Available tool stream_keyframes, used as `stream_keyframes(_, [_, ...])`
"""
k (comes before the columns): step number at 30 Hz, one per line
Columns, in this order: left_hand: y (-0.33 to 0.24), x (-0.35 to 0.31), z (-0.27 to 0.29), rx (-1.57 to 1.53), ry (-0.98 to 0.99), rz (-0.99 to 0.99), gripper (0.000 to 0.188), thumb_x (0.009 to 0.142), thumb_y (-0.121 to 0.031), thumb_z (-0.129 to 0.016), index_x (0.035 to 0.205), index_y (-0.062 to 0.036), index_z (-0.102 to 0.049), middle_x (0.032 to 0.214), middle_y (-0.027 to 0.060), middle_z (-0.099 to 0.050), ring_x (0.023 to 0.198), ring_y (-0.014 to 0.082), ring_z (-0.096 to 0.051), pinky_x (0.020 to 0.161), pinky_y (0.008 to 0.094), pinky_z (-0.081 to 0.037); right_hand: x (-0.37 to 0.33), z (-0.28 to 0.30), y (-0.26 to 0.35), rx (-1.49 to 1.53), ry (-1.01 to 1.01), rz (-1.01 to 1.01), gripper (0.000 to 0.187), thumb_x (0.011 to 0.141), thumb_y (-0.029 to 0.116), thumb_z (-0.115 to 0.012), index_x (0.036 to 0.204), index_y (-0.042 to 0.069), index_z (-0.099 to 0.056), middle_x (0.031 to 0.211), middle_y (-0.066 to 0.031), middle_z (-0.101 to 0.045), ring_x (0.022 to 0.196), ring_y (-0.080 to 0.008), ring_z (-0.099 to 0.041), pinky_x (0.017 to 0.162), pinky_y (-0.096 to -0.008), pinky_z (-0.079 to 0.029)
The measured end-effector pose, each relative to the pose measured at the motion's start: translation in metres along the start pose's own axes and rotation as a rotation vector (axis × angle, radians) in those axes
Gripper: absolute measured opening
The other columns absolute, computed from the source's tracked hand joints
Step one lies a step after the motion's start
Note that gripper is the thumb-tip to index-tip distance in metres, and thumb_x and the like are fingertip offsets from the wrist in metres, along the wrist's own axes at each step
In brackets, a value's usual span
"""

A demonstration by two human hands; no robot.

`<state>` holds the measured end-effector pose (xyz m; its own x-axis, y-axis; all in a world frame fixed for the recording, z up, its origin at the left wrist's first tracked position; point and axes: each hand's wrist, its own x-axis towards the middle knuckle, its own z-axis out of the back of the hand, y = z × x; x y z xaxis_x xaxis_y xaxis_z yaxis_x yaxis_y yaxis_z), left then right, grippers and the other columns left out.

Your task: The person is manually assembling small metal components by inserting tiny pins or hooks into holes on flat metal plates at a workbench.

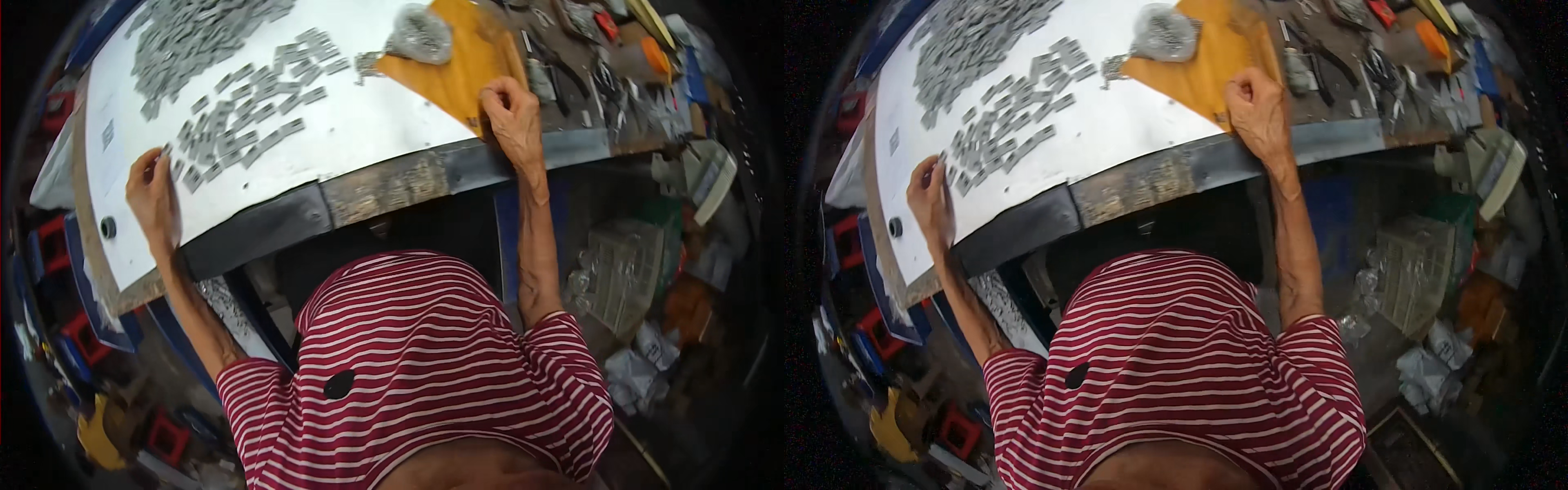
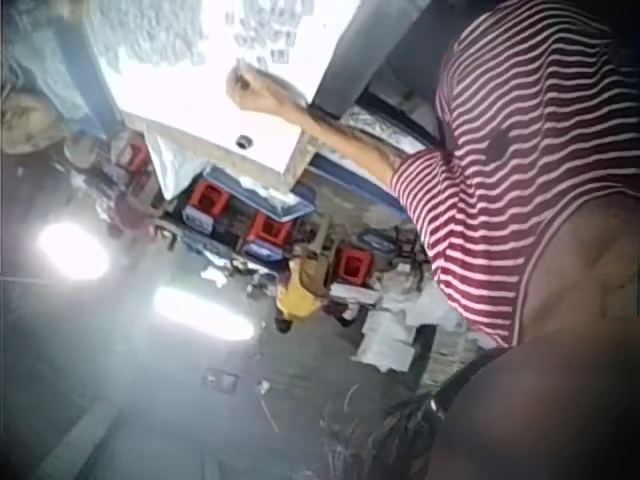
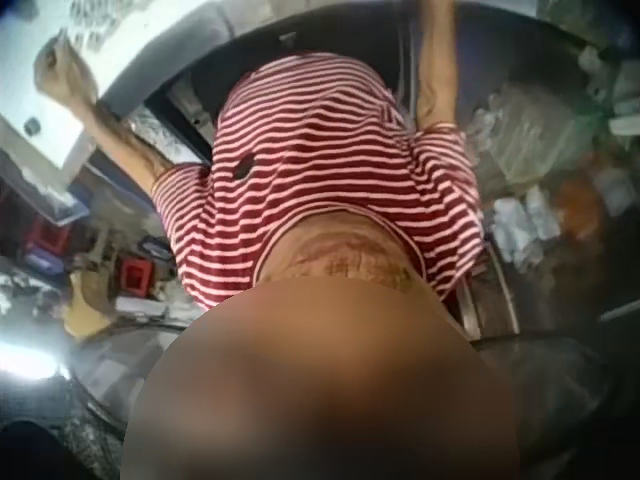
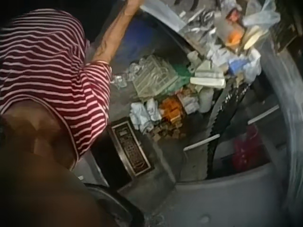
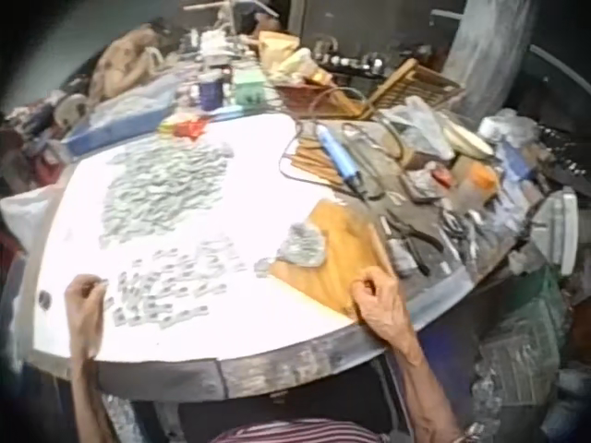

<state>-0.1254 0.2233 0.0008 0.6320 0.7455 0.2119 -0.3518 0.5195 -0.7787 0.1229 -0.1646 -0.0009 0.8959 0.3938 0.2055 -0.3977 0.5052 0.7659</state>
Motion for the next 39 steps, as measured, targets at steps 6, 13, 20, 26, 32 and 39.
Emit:
stream_keyframes(6, [0.025,0.001,0.001,-0.383,0.04,0.137,0.023,0.084,-0.009,-0.059,0.102,0.0038,-0.058,0.088,0.003,-0.058,0.078,0.0053,-0.051,0.068,0.0149,-0.039,0.002,0.012,0.017,0.938,0.179,-0.442,0.011,0.08,0.006,-0.057,0.081,-0.004,-0.054,0.071,-0.0066,-0.053,0.053,-0.0039,-0.042,0.042,-0.0156,-0.031])
stream_keyframes(13, [0.027,0.002,0.002,-0.418,0.019,0.151,0.023,0.083,-0.006,-0.06,0.104,0.0008,-0.059,0.084,0.0008,-0.056,0.073,0.0043,-0.049,0.064,0.0131,-0.038,0.002,0.011,0.016,0.962,0.176,-0.426,0.01,0.081,0.005,-0.056,0.081,-0.005,-0.054,0.07,-0.0075,-0.055,0.052,-0.005,-0.045,0.043,-0.0165,-0.035])
stream_keyframes(20, [0.025,0.001,0.004,-0.388,0.026,0.164,0.025,0.083,-0.007,-0.06,0.107,-0.0001,-0.059,0.083,0.0007,-0.055,0.073,0.0042,-0.048,0.064,0.0132,-0.038,-0.001,0.012,0.012,1.071,0.249,-0.424,0.01,0.083,0.005,-0.054,0.084,-0.005,-0.054,0.075,-0.0097,-0.057,0.058,-0.0081,-0.048,0.046,-0.0183,-0.036])
stream_keyframes(26, [0.021,0.002,0.007,-0.463,0.036,0.119,0.025,0.084,-0.008,-0.057,0.107,0.0002,-0.059,0.081,-0.0002,-0.054,0.073,0.0049,-0.047,0.068,0.0152,-0.038,0.0,0.008,0.028,1.045,0.26,-0.409,0.007,0.08,0.003,-0.056,0.082,-0.003,-0.053,0.069,-0.0072,-0.055,0.053,-0.0066,-0.047,0.045,-0.0173,-0.036])
stream_keyframes(32, [0.027,0.014,0.023,-0.084,-0.047,-0.024,0.023,0.083,-0.007,-0.057,0.105,-0.0035,-0.061,0.087,-0.0002,-0.059,0.078,0.0071,-0.051,0.071,0.0199,-0.041,-0.001,0.005,0.035,0.966,0.282,-0.368,0.01,0.078,0.002,-0.057,0.086,-0.001,-0.052,0.069,-0.0046,-0.052,0.054,-0.0064,-0.044,0.044,-0.0179,-0.031])
stream_keyframes(39, [-0.049,0.024,-0.01,-0.036,0.028,-0.211,0.018,0.082,-0.004,-0.056,0.099,-0.0039,-0.062,0.088,0.0058,-0.062,0.077,0.0103,-0.057,0.068,0.022,-0.046,-0.005,0.004,0.032,0.98,0.3,-0.365,0.011,0.079,-0.001,-0.054,0.089,-0.004,-0.054,0.071,-0.0048,-0.053,0.055,-0.0067,-0.045,0.045,-0.0176,-0.033])
